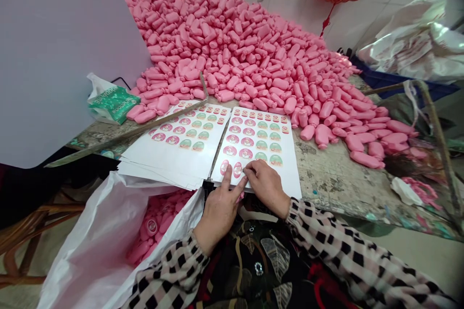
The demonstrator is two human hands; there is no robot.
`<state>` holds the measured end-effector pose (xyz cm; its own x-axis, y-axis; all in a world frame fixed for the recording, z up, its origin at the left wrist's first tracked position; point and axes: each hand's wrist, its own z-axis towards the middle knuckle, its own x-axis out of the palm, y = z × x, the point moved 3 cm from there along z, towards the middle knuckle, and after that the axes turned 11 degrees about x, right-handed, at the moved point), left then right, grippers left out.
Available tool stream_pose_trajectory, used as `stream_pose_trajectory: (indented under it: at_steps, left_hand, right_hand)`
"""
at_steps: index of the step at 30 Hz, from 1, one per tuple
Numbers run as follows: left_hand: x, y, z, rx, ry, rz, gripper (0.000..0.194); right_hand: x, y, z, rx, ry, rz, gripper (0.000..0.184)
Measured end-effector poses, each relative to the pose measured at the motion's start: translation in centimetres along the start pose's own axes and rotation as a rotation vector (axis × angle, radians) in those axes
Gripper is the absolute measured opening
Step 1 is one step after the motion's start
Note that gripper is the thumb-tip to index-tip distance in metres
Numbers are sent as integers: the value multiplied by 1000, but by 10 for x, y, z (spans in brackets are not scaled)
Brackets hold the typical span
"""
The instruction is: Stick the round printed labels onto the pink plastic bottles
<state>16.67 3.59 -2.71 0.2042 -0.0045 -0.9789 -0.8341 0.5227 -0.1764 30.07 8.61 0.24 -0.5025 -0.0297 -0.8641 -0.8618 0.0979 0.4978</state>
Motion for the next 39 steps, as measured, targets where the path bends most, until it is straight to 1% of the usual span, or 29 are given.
stream_pose_trajectory:
  at_steps: [5,9,14,20,23,25,29,32,36,39]
  left_hand:
    - [1,0,0,6,9,-2,55]
    - [1,0,0,-1,11,11,57]
    - [1,0,0,-7,8,2,53]
    - [1,-1,0,-16,-9,3,59]
    - [2,-1,0,-5,-6,3,59]
    - [2,0,0,-5,8,2,58]
    - [2,0,0,-19,22,0,59]
    - [1,0,0,-20,18,-5,61]
    - [0,0,0,-24,21,-14,61]
    - [1,0,-1,-15,32,-28,58]
  right_hand:
    - [2,2,1,69,-31,-7,22]
    - [1,3,2,58,-11,-1,22]
    - [0,2,5,39,16,5,23]
    - [-2,4,6,30,31,8,22]
    - [-3,6,8,45,16,-4,28]
    - [-3,6,11,76,14,4,28]
    - [-3,3,19,158,62,109,22]
    - [-1,0,25,204,111,213,23]
    - [3,-4,31,206,143,336,23]
    - [4,-7,34,192,118,405,22]
